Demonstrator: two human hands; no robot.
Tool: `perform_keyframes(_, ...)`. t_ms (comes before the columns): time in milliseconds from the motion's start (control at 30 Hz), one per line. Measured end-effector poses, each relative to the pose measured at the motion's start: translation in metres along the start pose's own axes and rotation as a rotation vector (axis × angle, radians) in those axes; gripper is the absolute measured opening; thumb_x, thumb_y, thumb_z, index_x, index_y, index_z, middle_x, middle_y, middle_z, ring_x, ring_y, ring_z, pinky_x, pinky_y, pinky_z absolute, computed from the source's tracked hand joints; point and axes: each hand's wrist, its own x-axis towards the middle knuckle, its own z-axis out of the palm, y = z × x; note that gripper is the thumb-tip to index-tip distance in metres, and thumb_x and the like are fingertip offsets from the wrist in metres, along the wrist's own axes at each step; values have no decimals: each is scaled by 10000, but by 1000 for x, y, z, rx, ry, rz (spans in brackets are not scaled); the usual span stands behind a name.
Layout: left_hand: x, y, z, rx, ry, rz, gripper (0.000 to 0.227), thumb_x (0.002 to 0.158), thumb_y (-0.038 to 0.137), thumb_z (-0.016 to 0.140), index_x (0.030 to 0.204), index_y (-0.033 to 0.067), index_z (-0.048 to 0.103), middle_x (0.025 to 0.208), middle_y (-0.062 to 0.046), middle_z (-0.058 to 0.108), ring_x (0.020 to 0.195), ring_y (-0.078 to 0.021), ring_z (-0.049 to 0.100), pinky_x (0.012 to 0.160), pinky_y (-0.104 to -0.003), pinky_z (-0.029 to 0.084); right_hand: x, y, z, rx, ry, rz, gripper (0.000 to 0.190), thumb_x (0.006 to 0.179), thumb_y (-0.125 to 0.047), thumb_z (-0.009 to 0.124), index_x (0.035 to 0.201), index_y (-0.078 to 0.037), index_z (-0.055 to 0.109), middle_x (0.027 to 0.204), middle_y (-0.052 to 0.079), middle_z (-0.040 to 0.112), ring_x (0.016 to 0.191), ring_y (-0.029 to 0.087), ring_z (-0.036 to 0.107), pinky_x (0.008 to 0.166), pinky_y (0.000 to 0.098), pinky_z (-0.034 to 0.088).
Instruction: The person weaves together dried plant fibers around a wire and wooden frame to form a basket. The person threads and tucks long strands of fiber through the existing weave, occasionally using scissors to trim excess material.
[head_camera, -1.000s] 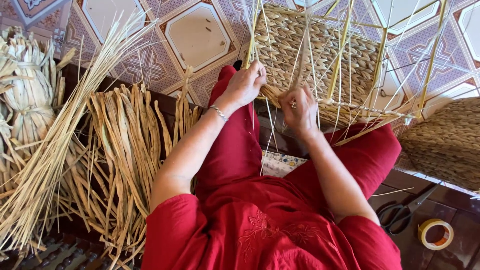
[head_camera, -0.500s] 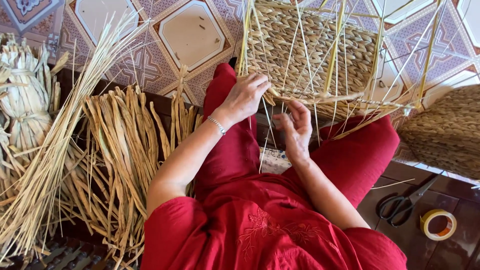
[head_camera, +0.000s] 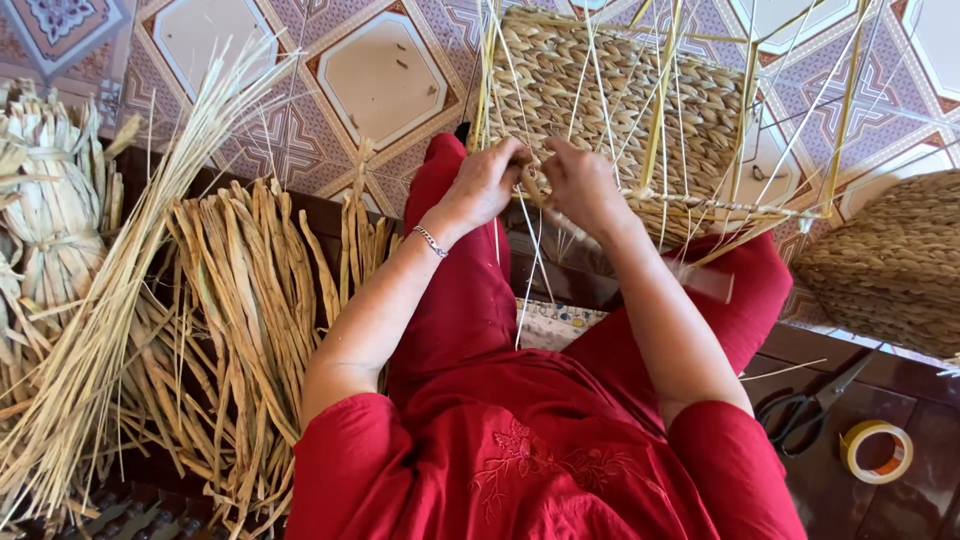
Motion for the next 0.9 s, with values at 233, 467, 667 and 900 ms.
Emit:
perform_keyframes(233, 2, -13, 12, -179, 223, -109, 347, 919, 42, 711, 1142, 53, 445, 922, -121, 730, 786, -227, 769, 617, -331, 624, 0, 8, 29, 747, 100, 308, 328, 929, -55, 671, 1250, -12, 622, 1048, 102, 735, 580, 103, 628, 463, 251, 519)
perform_keyframes(467, 7, 1, 15, 28, 216, 77, 167, 871, 33, 746, 1025, 79, 703, 905, -124, 749, 838, -272, 745, 735, -375, 589, -23, 0, 37, 218, 508, -307, 107, 946, 22, 676, 1037, -32, 694, 1130, 195, 668, 815, 204, 682, 634, 238, 598)
perform_keyframes(667, 7, 5, 10, -114, 62, 39, 214, 905, 68, 720, 1102, 68, 637, 890, -90, 743, 779, -210, 732, 714, -347, 597, -28, 19, 26, 79, 397, -155, 160, 1012, -77, 608, 1149, -8, 653, 990, 113, 696, 764, 178, 691, 628, 293, 573)
perform_keyframes(900, 31, -12, 8, 80, -191, -188, 88, 986, 190, 698, 1025, 113, 681, 716, -50, 718, 542, -148, 606, 531, -350, 511, -19, 41, 47, -206, 420, -114, 188, 969, -168, 673, 829, -47, 636, 800, 114, 618, 604, 233, 571, 545, 405, 449)
